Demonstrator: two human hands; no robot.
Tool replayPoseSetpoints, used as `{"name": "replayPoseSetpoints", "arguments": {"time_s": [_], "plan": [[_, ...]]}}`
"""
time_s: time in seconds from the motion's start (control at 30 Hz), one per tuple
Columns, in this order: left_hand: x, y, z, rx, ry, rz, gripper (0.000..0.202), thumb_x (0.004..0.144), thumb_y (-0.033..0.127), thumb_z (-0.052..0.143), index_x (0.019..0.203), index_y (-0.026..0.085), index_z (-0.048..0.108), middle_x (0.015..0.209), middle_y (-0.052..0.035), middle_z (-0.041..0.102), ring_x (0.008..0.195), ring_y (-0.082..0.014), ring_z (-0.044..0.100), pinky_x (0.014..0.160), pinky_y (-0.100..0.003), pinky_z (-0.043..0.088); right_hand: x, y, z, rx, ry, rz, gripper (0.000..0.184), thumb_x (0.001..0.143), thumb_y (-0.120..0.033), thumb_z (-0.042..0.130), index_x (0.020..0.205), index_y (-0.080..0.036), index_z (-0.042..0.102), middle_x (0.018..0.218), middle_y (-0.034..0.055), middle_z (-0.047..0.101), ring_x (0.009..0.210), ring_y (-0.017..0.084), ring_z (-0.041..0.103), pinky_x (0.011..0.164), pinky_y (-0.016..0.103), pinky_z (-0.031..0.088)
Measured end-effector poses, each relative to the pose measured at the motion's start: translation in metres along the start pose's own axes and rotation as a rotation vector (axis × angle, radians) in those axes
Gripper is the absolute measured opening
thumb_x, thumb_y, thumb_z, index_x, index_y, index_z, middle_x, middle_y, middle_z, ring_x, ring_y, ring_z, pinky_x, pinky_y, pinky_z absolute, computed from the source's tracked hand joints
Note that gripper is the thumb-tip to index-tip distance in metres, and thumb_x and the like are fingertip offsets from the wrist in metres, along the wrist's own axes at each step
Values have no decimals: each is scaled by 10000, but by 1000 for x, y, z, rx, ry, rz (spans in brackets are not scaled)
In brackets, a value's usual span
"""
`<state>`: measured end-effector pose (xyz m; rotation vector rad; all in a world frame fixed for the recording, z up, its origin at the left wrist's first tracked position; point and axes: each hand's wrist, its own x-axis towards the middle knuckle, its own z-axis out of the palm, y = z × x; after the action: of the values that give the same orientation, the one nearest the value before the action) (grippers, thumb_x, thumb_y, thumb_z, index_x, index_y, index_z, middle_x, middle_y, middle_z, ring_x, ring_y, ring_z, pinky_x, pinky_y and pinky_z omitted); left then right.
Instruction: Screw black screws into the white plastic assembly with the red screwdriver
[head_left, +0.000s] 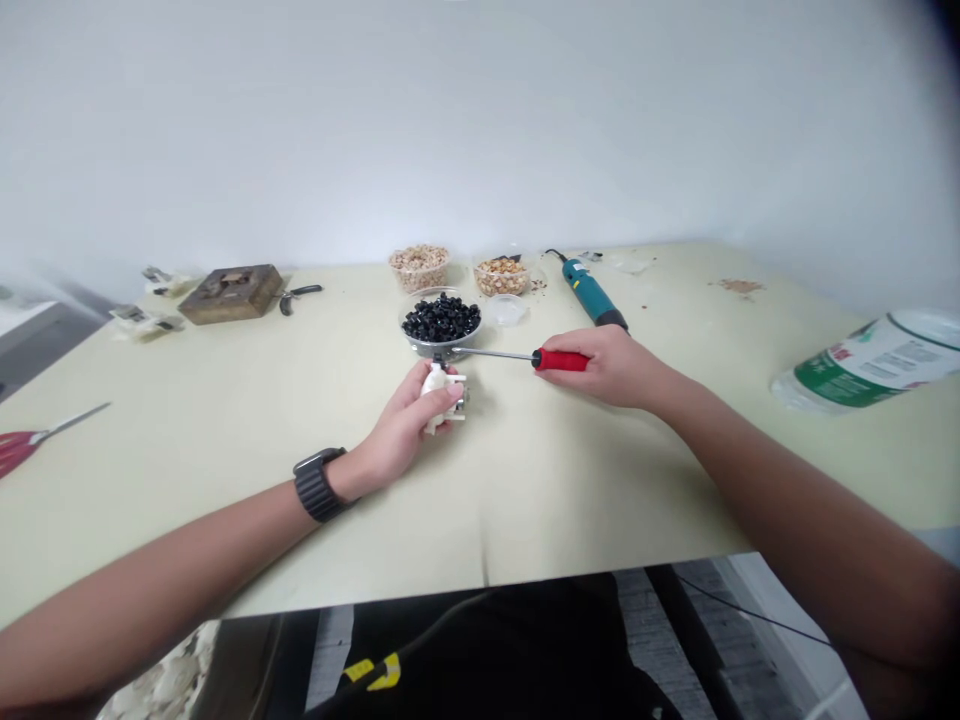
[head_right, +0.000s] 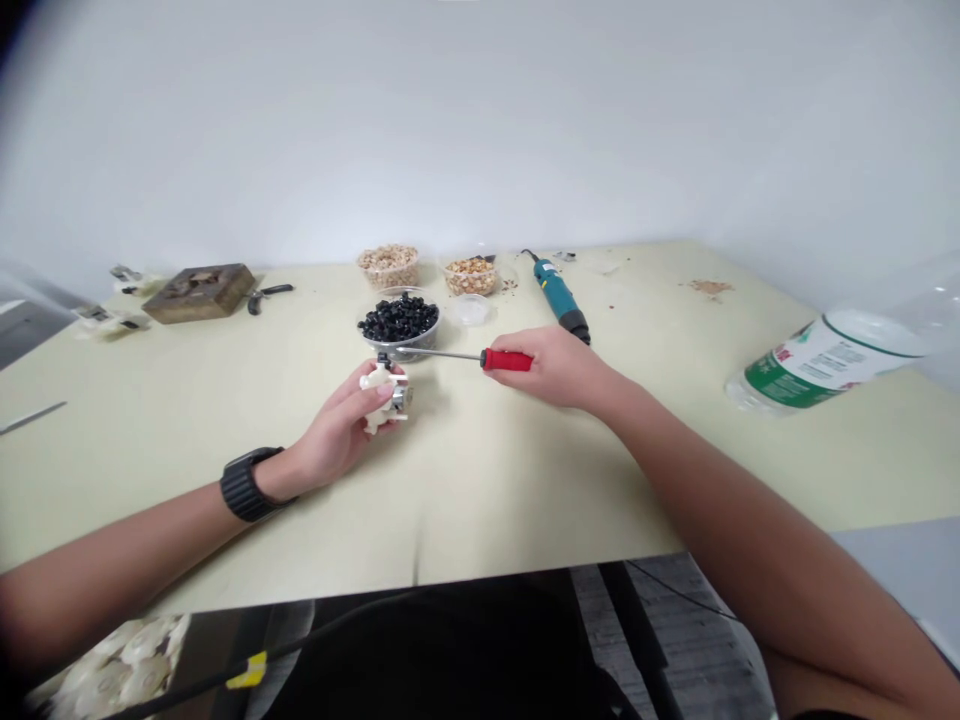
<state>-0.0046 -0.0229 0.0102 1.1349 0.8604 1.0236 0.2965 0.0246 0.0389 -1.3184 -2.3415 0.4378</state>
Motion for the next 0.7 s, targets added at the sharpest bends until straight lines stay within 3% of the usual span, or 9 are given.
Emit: {"name": "replayPoseSetpoints", "arguments": {"time_s": [0.7], "plan": [[0,1,1,43,19,-12,435,834,497,844,1042,209,593,971,-14,565,823,-139,523,639,-241,433,0,-3,3,-28,-63,-38,215,934,-403,628,871,-230,739,815,13,743,741,157,614,657,276,388]]}}
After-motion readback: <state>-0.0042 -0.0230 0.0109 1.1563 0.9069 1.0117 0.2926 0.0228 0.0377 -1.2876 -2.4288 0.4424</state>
